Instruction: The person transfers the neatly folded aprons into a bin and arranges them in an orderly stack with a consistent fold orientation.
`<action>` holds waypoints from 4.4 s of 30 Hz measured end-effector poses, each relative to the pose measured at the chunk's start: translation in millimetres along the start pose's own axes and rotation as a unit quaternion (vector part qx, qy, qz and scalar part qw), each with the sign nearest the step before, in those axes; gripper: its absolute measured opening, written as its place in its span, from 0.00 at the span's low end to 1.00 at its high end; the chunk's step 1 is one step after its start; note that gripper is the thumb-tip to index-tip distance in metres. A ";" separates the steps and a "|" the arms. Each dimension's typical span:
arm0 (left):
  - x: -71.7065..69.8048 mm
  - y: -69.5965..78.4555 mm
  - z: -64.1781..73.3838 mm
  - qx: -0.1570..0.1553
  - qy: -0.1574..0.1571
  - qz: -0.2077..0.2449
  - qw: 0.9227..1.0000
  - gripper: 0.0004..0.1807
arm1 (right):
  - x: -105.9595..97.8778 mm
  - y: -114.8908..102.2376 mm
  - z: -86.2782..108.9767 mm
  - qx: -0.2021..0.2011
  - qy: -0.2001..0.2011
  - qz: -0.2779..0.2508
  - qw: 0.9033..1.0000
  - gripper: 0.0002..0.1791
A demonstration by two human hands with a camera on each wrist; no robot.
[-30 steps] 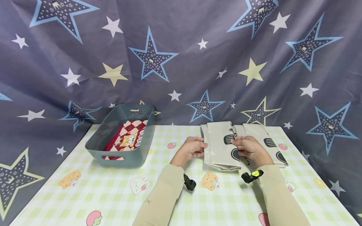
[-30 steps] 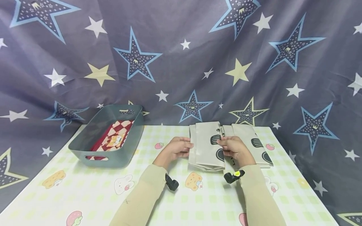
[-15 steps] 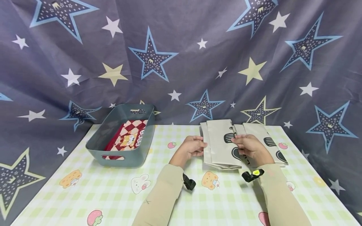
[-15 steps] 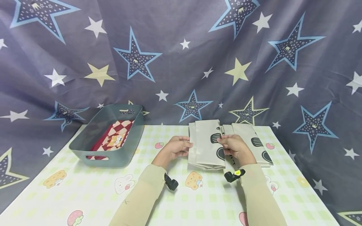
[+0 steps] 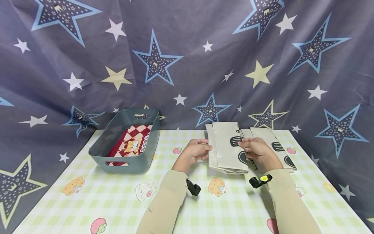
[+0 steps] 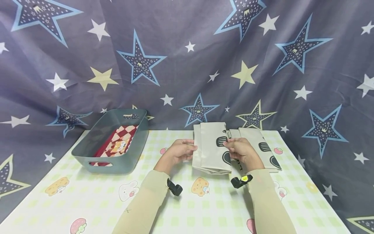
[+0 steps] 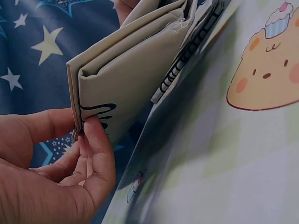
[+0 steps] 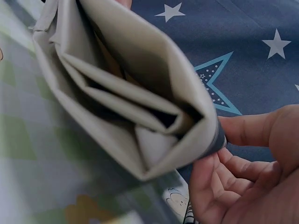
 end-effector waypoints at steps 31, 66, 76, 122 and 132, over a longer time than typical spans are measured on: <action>0.4 19.6 17.1 0.052 -0.009 -0.018 0.998 0.24 | 13.6 -27.6 18.2 -0.044 0.011 0.037 0.998 0.13; -5.6 38.6 28.3 0.061 0.004 -0.041 0.997 0.23 | 28.3 -44.8 16.2 -0.070 0.027 0.121 0.990 0.24; -15.5 47.8 35.4 0.060 0.022 -0.063 0.996 0.25 | 39.3 -52.4 11.3 -0.069 0.020 0.122 0.990 0.28; -58.9 78.4 73.8 0.071 0.074 -0.112 0.988 0.22 | 96.6 -73.7 -12.9 -0.110 0.007 0.127 0.986 0.20; -74.8 80.4 83.3 0.065 0.080 -0.126 0.987 0.21 | 115.4 -71.7 -15.8 -0.116 0.008 0.125 0.985 0.19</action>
Point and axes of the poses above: each hand's wrist, its own z-axis away from the middle knuckle, its own x-axis out of the palm, y = z × x, the point moved 1 cm from there along -z, towards the middle knuckle, and after that the axes turned 11 degrees about -y, right-handed, at the moved point
